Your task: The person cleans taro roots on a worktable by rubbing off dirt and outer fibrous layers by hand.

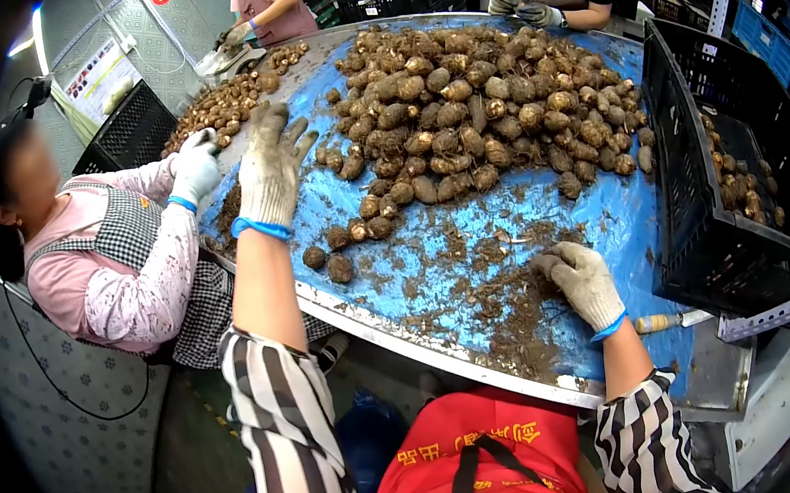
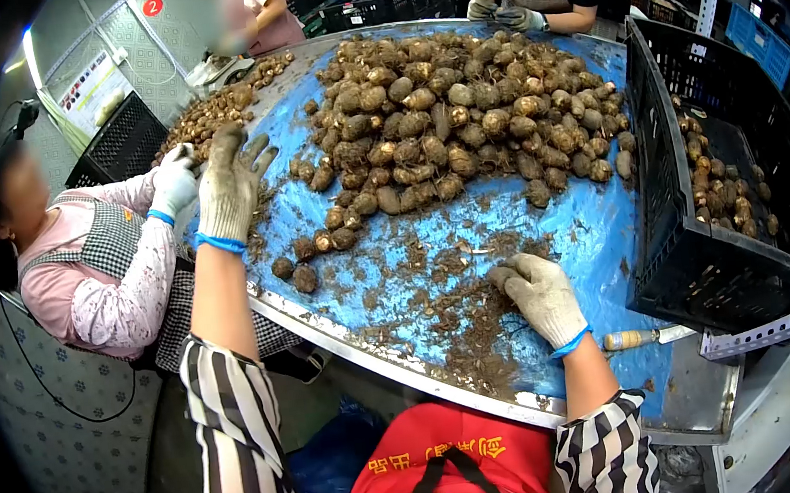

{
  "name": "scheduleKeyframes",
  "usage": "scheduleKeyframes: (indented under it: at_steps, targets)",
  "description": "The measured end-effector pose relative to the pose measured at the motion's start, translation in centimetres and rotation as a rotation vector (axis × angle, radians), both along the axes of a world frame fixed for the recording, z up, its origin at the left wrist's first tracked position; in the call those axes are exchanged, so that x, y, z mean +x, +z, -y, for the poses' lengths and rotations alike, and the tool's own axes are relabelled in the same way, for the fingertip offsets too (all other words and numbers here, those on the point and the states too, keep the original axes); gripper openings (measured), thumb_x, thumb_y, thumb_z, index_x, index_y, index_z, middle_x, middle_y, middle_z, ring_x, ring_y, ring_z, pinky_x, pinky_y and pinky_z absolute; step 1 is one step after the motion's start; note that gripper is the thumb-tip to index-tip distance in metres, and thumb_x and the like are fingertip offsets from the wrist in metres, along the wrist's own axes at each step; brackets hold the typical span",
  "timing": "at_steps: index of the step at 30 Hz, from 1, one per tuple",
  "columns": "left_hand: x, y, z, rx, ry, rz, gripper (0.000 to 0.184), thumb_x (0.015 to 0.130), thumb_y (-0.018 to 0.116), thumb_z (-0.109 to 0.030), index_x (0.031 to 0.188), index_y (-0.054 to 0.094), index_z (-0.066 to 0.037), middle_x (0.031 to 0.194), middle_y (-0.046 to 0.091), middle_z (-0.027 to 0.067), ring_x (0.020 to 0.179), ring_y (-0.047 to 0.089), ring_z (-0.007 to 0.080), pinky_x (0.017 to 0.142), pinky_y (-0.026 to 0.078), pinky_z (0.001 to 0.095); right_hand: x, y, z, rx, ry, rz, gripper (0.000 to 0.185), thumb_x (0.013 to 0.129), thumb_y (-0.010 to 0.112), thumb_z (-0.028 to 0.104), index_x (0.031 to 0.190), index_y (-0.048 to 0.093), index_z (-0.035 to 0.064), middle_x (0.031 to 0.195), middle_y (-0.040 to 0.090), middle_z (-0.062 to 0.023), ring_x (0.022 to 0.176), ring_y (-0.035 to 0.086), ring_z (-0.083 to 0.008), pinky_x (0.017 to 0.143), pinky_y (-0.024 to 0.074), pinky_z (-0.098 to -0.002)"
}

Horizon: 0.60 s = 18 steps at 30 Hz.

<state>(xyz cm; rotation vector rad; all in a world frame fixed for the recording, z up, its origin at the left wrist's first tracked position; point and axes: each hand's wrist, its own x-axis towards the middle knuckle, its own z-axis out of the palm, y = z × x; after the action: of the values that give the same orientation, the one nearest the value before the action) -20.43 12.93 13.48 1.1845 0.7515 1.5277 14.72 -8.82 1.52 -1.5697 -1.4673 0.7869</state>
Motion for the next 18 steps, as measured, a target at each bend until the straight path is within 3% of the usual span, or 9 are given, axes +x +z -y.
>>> scheduleKeyframes:
  at_steps: [3,4,5,9,11,12,15,17,18]
  targets:
    - [-0.9,-0.6,3.6,-0.097,-0.071,-0.476,0.058,0.092,0.070,-0.035,0.134,0.057,0.003,0.127,0.064,0.0203,0.110,0.066,0.0293,0.100,0.055,0.0424,0.0,-0.1,0.0,0.021,-0.031,-0.029,0.022,0.086,0.059,0.009,0.100,0.072,-0.0018,0.085,0.068,-0.0153,0.074,0.065,-0.0245,0.070,0.0507,-0.0340]
    - [-0.2,-1.4,5.2,-0.157,-0.004,-0.478,0.037,0.095,0.066,-0.021,0.121,0.066,0.005,0.103,0.074,0.0175,0.085,0.072,0.0216,0.083,0.060,0.0345,0.0,-0.4,0.0,0.002,-0.065,-0.059,0.022,0.086,0.059,0.009,0.100,0.072,-0.0019,0.087,0.069,-0.0159,0.076,0.066,-0.0247,0.070,0.0510,-0.0338]
    - [-0.6,-2.5,6.0,-0.198,-0.014,-0.536,0.040,0.096,0.066,-0.026,0.122,0.065,0.004,0.105,0.073,0.0172,0.090,0.072,0.0252,0.084,0.061,0.0367,0.1,-0.7,0.0,-0.021,-0.093,-0.086,0.022,0.085,0.060,0.009,0.100,0.072,-0.0021,0.089,0.070,-0.0165,0.077,0.067,-0.0249,0.071,0.0514,-0.0336]
    - [-4.0,-9.1,6.4,-0.249,0.203,-0.689,0.029,0.096,0.065,-0.016,0.116,0.068,0.004,0.099,0.074,0.0156,0.082,0.071,0.0168,0.076,0.059,0.0269,0.4,-1.3,-0.5,0.042,-0.231,-0.044,0.021,0.084,0.063,0.006,0.101,0.072,-0.0021,0.096,0.072,-0.0165,0.083,0.069,-0.0252,0.075,0.0530,-0.0328]
    - [-1.6,-7.2,8.2,-0.285,0.335,-1.019,0.026,0.096,0.065,-0.016,0.117,0.070,-0.001,0.105,0.074,0.0118,0.091,0.071,0.0160,0.084,0.057,0.0285,0.2,-2.3,-1.0,0.143,-0.273,-0.160,0.021,0.083,0.064,0.005,0.102,0.072,-0.0018,0.099,0.073,-0.0161,0.086,0.070,-0.0252,0.077,0.0538,-0.0326]
    - [-1.4,-8.4,7.9,-0.130,0.354,-1.140,0.027,0.094,0.067,-0.015,0.118,0.069,-0.003,0.110,0.073,0.0118,0.097,0.070,0.0184,0.089,0.056,0.0301,0.0,-1.3,-0.8,0.140,-0.281,-0.041,0.023,0.083,0.065,0.003,0.104,0.072,-0.0015,0.101,0.073,-0.0153,0.090,0.070,-0.0251,0.081,0.0535,-0.0328]
    - [0.7,-9.5,7.3,0.191,0.257,-1.411,0.038,0.088,0.072,-0.016,0.124,0.067,-0.006,0.126,0.067,0.0153,0.117,0.063,0.0294,0.106,0.047,0.0380,-0.1,-1.6,-0.8,0.051,-0.214,-0.133,0.023,0.083,0.064,0.002,0.105,0.070,-0.0024,0.104,0.073,-0.0145,0.095,0.069,-0.0245,0.084,0.0529,-0.0328]
    - [3.7,-8.4,7.7,0.119,0.177,-1.768,0.042,0.086,0.073,-0.020,0.126,0.066,-0.008,0.118,0.069,0.0152,0.114,0.063,0.0296,0.106,0.044,0.0421,-0.1,-2.0,-0.8,0.076,-0.182,-0.147,0.020,0.084,0.064,0.002,0.103,0.070,-0.0033,0.105,0.073,-0.0136,0.096,0.069,-0.0232,0.085,0.0524,-0.0324]
    - [3.4,-10.8,7.1,0.280,0.239,-1.766,0.044,0.082,0.074,-0.023,0.124,0.067,-0.012,0.108,0.070,0.0147,0.108,0.062,0.0297,0.102,0.042,0.0441,-0.4,-1.0,-0.6,0.053,-0.180,-0.132,0.019,0.084,0.064,0.001,0.102,0.070,-0.0035,0.106,0.073,-0.0136,0.096,0.069,-0.0230,0.085,0.0525,-0.0325]
